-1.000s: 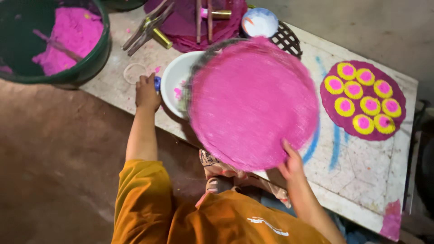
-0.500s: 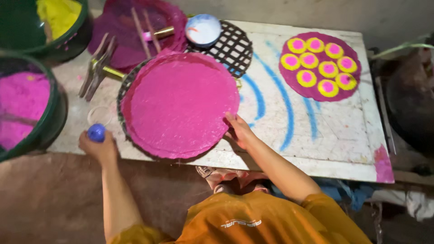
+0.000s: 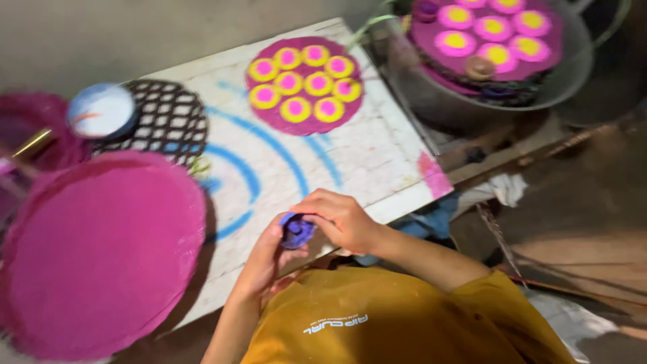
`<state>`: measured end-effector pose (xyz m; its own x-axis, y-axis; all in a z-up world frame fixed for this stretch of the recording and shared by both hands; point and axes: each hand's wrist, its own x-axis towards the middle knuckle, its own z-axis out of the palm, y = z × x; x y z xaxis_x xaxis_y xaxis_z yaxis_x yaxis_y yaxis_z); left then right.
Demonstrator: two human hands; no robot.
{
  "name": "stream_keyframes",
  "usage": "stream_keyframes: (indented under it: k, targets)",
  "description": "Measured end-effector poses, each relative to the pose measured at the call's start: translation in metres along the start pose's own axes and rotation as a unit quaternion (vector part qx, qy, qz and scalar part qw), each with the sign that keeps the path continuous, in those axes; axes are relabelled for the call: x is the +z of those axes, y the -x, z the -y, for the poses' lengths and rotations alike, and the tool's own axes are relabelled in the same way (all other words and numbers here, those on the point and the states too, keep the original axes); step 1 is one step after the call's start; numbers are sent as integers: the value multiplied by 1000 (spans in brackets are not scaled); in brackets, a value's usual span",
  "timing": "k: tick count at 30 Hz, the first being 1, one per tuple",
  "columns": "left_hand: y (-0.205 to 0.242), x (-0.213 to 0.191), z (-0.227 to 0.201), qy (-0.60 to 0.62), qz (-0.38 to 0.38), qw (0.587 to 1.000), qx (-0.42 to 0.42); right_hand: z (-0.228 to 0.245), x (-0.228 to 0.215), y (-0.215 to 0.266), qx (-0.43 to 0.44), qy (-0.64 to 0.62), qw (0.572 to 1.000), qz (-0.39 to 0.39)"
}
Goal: The person assembles colorful dough patterns on circular bases and uses a hand-operated press to mold additional yellow dough shapes onto the surfaces.
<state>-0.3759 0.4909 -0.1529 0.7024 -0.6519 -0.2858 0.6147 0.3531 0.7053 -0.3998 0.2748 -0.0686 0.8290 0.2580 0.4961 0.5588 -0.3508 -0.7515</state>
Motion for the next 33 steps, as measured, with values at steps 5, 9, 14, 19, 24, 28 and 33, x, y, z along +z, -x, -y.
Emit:
stream_keyframes:
  k: [5, 9, 14, 19, 24, 28, 33]
  targets:
    - [-72, 75, 2, -188, 93, 977, 43, -61, -133, 21, 92, 35, 986, -131]
    - [-106, 88, -4, -250, 0, 967, 56, -163, -340, 0, 165, 90, 947, -261]
    - [-109, 72, -4, -239, -129, 961, 61, -297, -562, 0, 76, 428, 835, -337]
    - [-111, 58, 0, -237, -231, 942, 47, -395, -636, 7, 232, 469, 766, -373]
    - [-118, 51, 5, -246, -252, 935, 34, -429, -641, -4, 318, 468, 741, -362]
    - [-129, 48, 7, -269, -238, 932, 47, -437, -646, -6, 352, 555, 697, -287]
    - [-130, 37, 8, -288, -216, 930, 69, -406, -648, -44, 380, 654, 652, -58]
